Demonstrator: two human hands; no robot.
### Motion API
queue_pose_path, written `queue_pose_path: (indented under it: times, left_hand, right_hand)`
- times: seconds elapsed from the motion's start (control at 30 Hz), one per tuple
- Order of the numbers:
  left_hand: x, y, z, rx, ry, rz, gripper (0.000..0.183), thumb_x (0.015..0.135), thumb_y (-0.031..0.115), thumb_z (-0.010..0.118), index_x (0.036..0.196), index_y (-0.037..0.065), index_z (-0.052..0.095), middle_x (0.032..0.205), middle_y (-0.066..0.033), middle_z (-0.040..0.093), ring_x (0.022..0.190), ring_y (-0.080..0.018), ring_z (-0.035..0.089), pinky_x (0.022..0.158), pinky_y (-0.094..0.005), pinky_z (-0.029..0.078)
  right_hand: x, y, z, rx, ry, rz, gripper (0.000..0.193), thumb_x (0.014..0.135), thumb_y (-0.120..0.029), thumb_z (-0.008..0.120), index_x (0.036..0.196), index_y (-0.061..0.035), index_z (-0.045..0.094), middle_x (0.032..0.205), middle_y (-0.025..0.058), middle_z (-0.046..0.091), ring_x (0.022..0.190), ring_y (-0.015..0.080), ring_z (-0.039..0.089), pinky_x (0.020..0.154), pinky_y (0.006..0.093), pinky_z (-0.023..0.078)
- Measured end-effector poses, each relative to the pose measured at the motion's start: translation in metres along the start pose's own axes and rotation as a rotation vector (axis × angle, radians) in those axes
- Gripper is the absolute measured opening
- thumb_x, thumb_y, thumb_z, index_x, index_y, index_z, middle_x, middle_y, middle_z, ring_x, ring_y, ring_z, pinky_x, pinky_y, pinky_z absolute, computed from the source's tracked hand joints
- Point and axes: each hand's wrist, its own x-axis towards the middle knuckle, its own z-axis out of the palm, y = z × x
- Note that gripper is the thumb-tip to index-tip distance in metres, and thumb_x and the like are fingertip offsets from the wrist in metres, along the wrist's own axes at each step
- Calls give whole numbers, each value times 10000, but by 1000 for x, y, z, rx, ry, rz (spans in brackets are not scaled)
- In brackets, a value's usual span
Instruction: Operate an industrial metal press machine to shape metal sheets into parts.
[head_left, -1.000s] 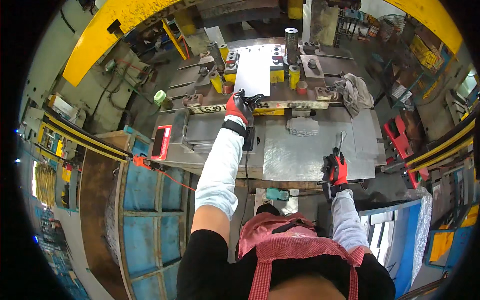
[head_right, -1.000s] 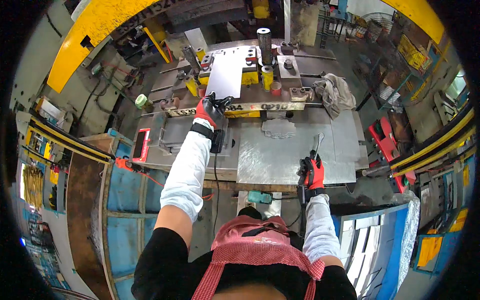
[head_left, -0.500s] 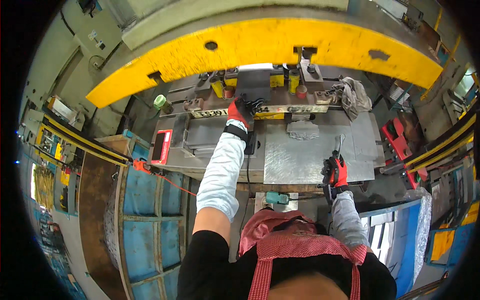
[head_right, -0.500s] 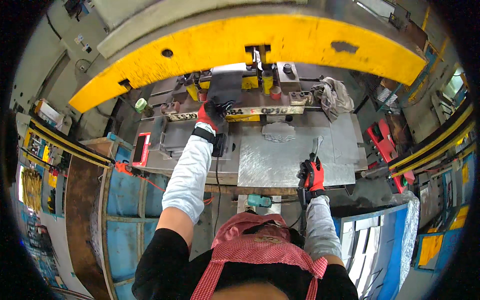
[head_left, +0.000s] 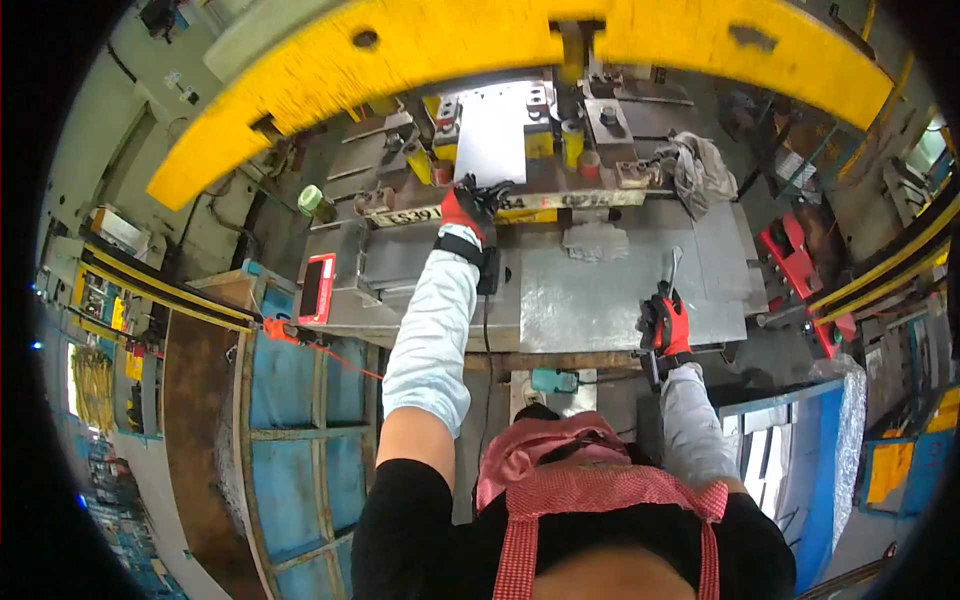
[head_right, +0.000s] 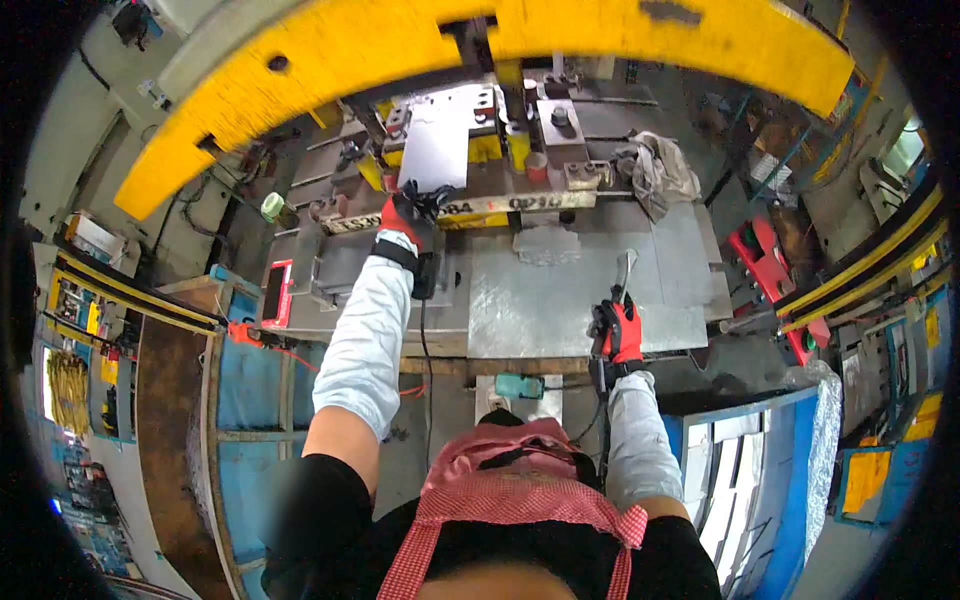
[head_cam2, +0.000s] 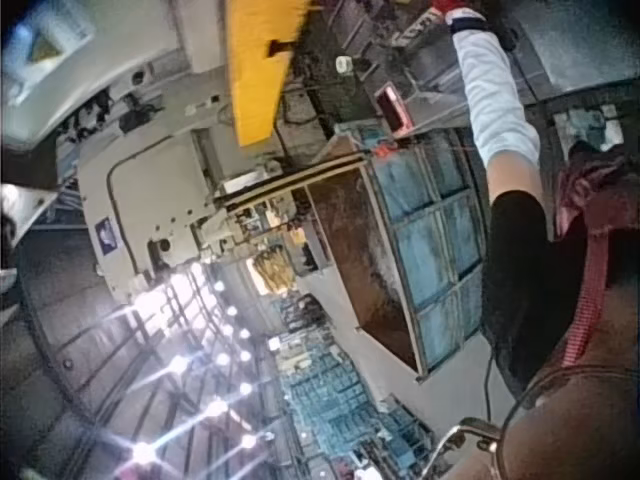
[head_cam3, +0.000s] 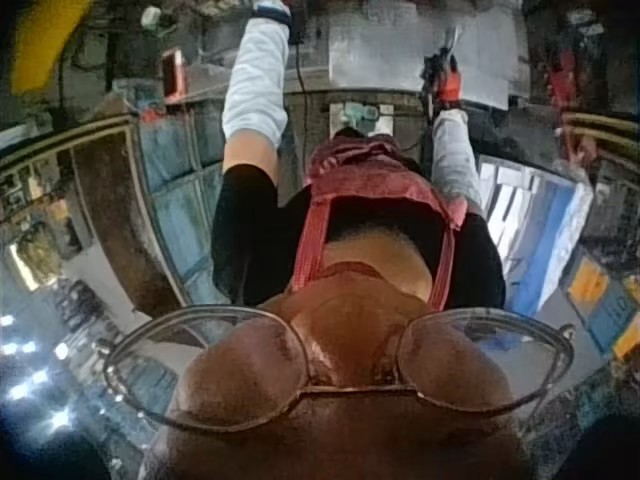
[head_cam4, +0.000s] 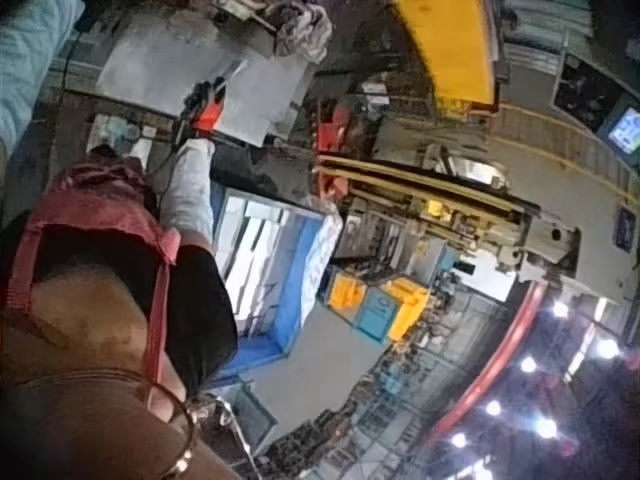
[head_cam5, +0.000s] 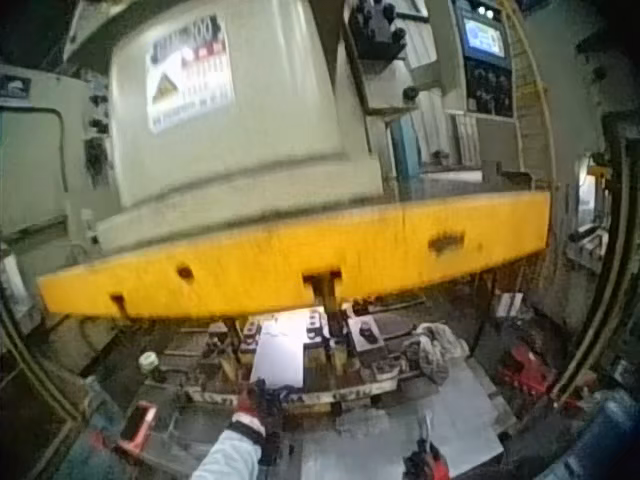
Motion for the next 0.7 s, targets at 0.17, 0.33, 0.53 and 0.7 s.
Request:
queue_pose_path:
  times: [0.17,0.33,0.53,0.7]
  left_hand:
    - [12,-1,-29,64,-109,146,297,876,180,422,1038,-65,466,900,-223,591,788,-363,611,693,-423,546]
    - [11,18,-46,28,-205,129,356,889,159,433,1178,-48,421,1102,-209,535,967,-373,552,833,-489,486]
    - [-1,11,-31,-39,-187,28,389,884,256,429,1045,-97,456,955,-261,574,863,-403,584,798,-470,497]
    - [5,11,-37,-81,-134,-46,432,893,341,421,1063,-57,408,952,-349,541,827,-424,596,715,-439,539]
  right_hand:
    - [-5,4,7,-65,39,16,214,821,-100,530,1008,-97,426,613,23,450,441,121,428,399,286,384]
    - [-9,9,25,-193,-57,5,161,804,-58,540,927,-68,436,704,64,517,546,164,521,460,316,438]
    - [13,-29,141,-465,-250,-180,536,795,-69,585,1293,-80,387,828,2,527,668,80,504,551,229,454]
    - [110,-67,283,-635,-484,-211,343,808,-148,583,1132,-56,522,739,-37,480,675,57,424,556,211,367]
